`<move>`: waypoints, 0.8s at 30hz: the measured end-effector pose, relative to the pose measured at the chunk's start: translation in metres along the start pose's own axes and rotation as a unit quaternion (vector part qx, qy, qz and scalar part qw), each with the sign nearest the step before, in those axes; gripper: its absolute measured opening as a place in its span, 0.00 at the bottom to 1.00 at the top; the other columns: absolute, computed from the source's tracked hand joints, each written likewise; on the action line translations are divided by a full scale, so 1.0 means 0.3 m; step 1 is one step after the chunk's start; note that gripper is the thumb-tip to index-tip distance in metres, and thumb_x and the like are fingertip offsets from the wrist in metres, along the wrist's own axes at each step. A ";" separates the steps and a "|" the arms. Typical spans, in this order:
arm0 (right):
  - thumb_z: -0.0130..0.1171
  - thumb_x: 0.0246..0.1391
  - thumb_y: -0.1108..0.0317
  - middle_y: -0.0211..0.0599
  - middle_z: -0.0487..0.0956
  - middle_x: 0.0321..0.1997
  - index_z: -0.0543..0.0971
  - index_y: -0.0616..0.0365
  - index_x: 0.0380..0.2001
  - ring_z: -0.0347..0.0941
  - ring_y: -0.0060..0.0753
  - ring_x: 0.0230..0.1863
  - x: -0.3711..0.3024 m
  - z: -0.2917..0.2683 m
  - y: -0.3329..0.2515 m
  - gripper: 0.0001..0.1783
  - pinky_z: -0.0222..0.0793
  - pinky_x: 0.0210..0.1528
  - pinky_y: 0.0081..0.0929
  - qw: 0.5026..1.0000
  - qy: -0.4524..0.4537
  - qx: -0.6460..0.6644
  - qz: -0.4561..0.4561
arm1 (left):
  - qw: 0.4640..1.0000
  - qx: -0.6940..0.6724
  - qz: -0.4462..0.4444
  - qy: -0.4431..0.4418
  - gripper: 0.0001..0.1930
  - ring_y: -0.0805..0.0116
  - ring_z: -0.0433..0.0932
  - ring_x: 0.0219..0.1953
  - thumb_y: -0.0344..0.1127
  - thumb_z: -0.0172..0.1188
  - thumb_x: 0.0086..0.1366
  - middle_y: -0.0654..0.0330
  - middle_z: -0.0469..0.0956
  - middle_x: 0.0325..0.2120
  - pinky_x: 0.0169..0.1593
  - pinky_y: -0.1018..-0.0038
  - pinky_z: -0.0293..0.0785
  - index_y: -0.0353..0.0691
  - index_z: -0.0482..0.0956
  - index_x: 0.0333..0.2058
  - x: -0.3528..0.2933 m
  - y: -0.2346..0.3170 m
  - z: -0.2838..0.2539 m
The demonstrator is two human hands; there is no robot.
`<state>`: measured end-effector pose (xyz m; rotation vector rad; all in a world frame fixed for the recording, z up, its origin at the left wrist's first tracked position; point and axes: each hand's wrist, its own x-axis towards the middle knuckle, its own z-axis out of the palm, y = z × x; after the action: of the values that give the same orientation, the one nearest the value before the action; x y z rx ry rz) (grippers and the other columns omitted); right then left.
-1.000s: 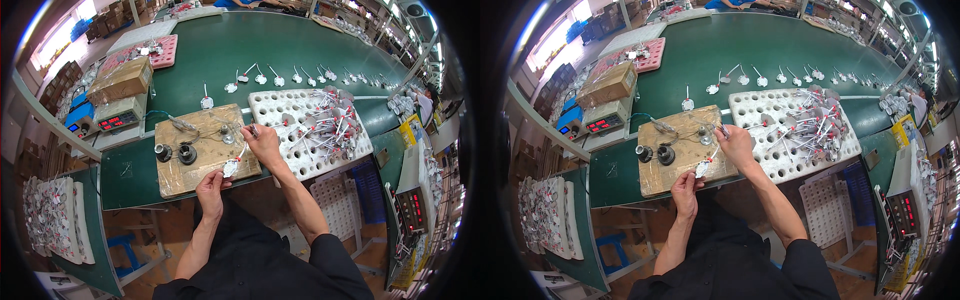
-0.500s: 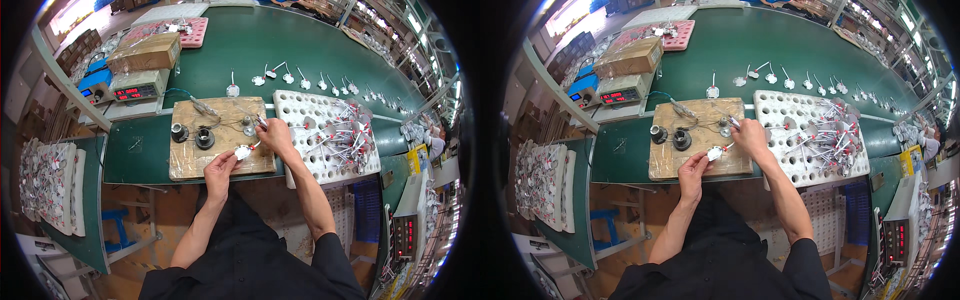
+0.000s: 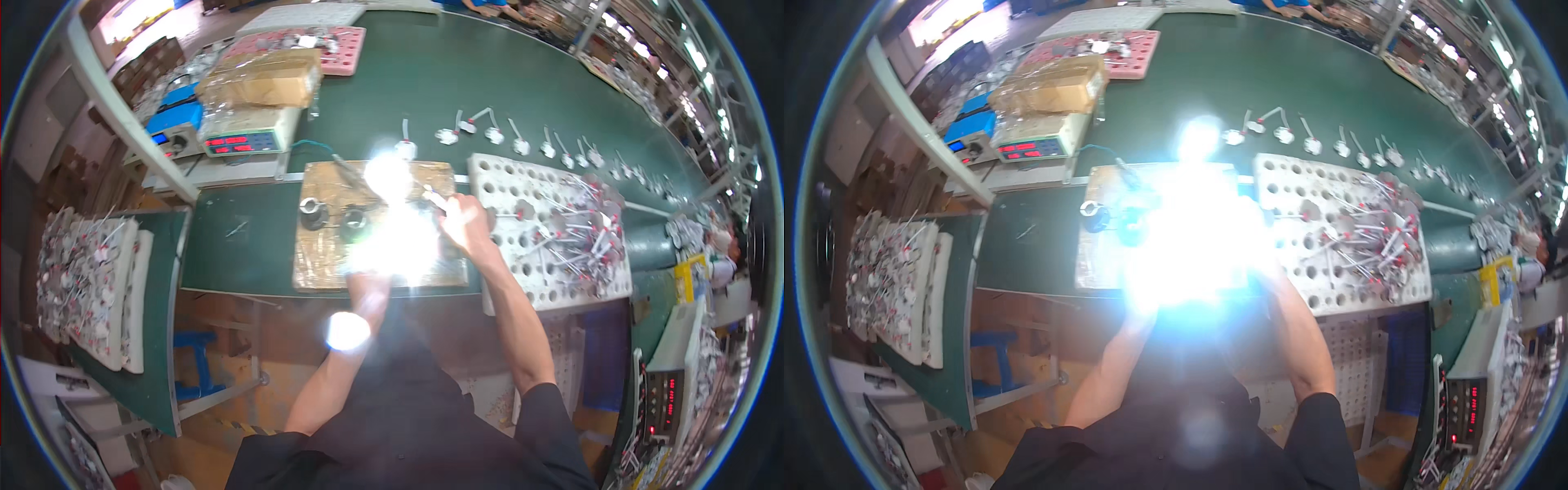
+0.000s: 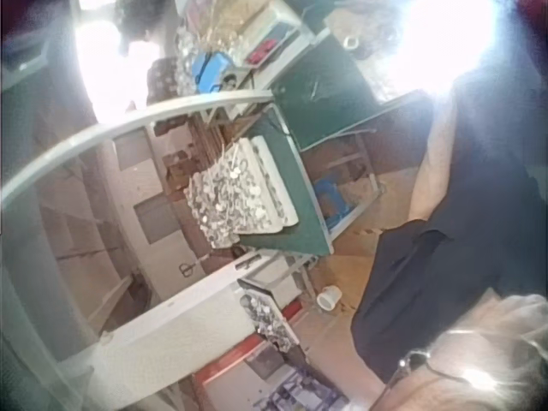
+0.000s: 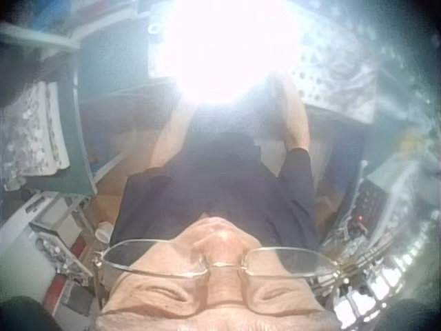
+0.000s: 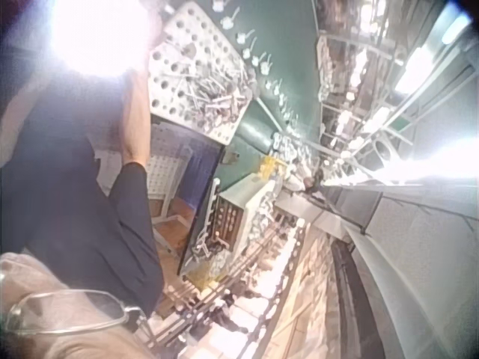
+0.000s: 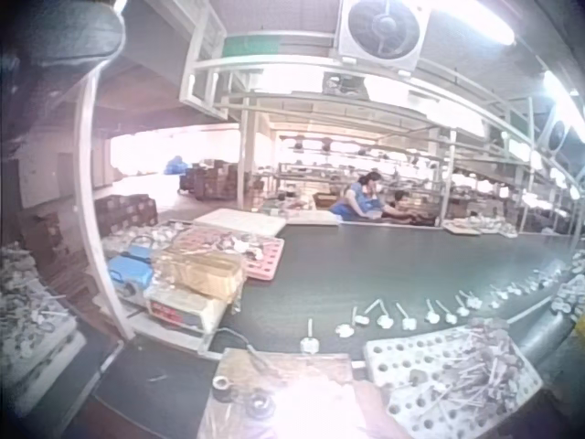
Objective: The person solders wires onto LED circuit boards at an assembly line workstation. This is done by hand using a soldering iron and solder wire.
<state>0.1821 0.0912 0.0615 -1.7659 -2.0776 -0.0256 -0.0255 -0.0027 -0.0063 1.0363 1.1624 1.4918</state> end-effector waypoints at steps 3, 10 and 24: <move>0.60 0.44 0.68 0.54 0.80 0.28 0.80 0.65 0.26 0.78 0.59 0.32 0.016 -0.090 -0.138 0.09 0.74 0.35 0.49 0.998 -0.063 0.003 0.026 | 0.936 0.307 0.170 0.031 0.05 0.82 0.71 0.26 0.24 0.64 0.58 0.69 0.77 0.25 0.33 0.82 0.71 0.36 0.80 0.35 0.042 -0.142 -0.051; 0.56 0.44 0.75 0.59 0.79 0.27 0.80 0.66 0.27 0.77 0.63 0.33 -0.015 0.032 0.031 0.06 0.73 0.35 0.52 0.994 -0.007 -0.070 0.079 | 0.992 -0.079 -0.062 -0.077 0.07 0.81 0.77 0.33 0.24 0.63 0.61 0.64 0.81 0.31 0.39 0.81 0.75 0.34 0.80 0.39 -0.010 0.155 0.012; 0.60 0.44 0.71 0.54 0.80 0.26 0.80 0.63 0.25 0.80 0.56 0.31 -0.003 -0.026 -0.055 0.05 0.77 0.36 0.45 0.999 0.005 -0.003 0.042 | 0.991 0.014 -0.111 -0.071 0.10 0.79 0.71 0.25 0.19 0.59 0.58 0.65 0.77 0.28 0.28 0.79 0.69 0.34 0.78 0.39 0.025 0.087 0.009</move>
<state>0.1689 0.0851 0.0723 -1.8522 -1.9960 -0.0157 -0.0289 0.0026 0.0202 0.9808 1.1608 1.2117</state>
